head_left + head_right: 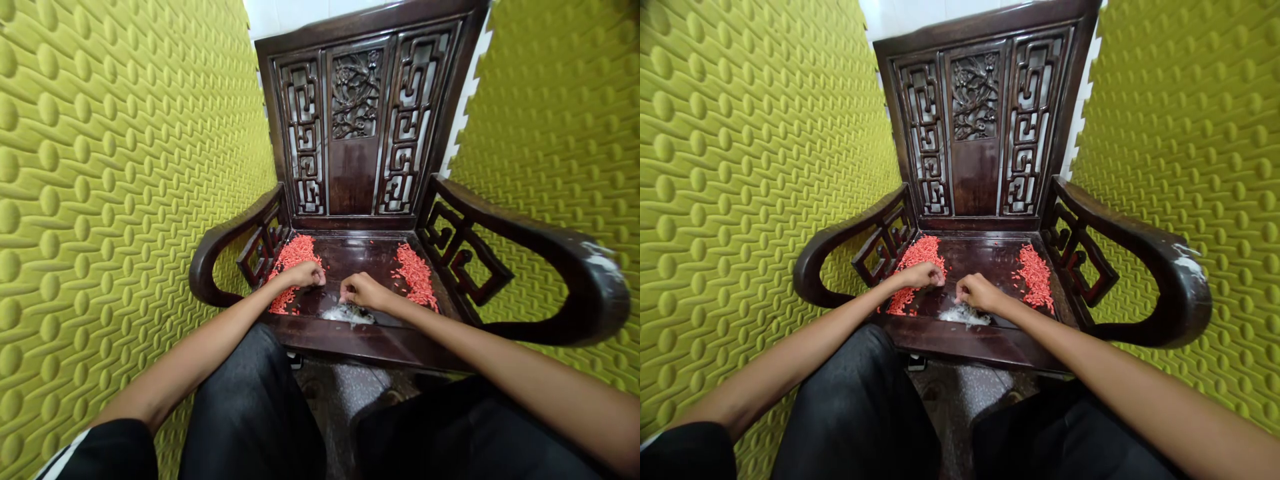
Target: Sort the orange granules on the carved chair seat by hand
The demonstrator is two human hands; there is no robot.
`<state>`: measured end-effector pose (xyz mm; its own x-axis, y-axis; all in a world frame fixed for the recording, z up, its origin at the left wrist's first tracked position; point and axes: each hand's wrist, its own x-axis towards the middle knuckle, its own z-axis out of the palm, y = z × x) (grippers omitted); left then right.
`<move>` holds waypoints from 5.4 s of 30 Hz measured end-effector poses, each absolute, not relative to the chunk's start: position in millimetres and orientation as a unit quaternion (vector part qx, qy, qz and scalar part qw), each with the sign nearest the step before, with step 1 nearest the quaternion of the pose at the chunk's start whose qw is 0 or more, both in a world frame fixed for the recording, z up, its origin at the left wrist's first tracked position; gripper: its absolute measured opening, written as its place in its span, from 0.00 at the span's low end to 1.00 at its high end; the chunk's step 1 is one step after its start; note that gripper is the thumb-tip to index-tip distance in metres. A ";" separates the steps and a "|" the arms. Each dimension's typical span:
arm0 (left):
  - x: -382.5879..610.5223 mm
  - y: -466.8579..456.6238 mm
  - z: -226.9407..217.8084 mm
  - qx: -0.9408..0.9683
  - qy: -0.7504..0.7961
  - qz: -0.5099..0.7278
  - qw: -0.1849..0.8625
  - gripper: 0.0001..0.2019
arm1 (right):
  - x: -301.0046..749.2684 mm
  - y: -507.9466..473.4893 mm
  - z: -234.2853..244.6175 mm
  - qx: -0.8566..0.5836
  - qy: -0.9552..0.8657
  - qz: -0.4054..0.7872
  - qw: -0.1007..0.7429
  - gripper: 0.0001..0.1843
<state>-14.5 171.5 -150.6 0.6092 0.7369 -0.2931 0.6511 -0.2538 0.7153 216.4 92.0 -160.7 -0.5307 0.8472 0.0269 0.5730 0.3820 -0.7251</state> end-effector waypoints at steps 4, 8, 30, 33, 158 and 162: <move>-11.8 163.7 -134.2 0.752 0.415 0.121 0.497 0.10 | 221.9 98.2 -152.0 -0.466 -0.772 0.357 0.243 0.05; -8.7 148.2 -110.4 0.711 0.380 0.195 0.558 0.18 | 232.7 105.1 -132.7 -0.482 -0.716 0.410 0.296 0.07; 40.4 5.5 -28.6 0.312 0.218 0.462 0.801 0.07 | 233.1 24.1 5.6 -0.360 -0.650 0.419 0.522 0.16; 40.2 -0.9 -32.2 0.295 0.225 0.475 0.798 0.08 | 226.2 15.2 9.4 -0.344 -0.657 0.445 0.503 0.15; 36.8 1.8 -39.5 0.323 0.300 0.463 0.769 0.20 | 220.6 12.5 -20.3 -0.231 -0.872 0.024 0.430 0.05; 35.4 2.6 -39.2 0.335 0.292 0.454 0.772 0.20 | 217.7 11.4 -20.2 -0.220 -0.854 0.058 0.467 0.06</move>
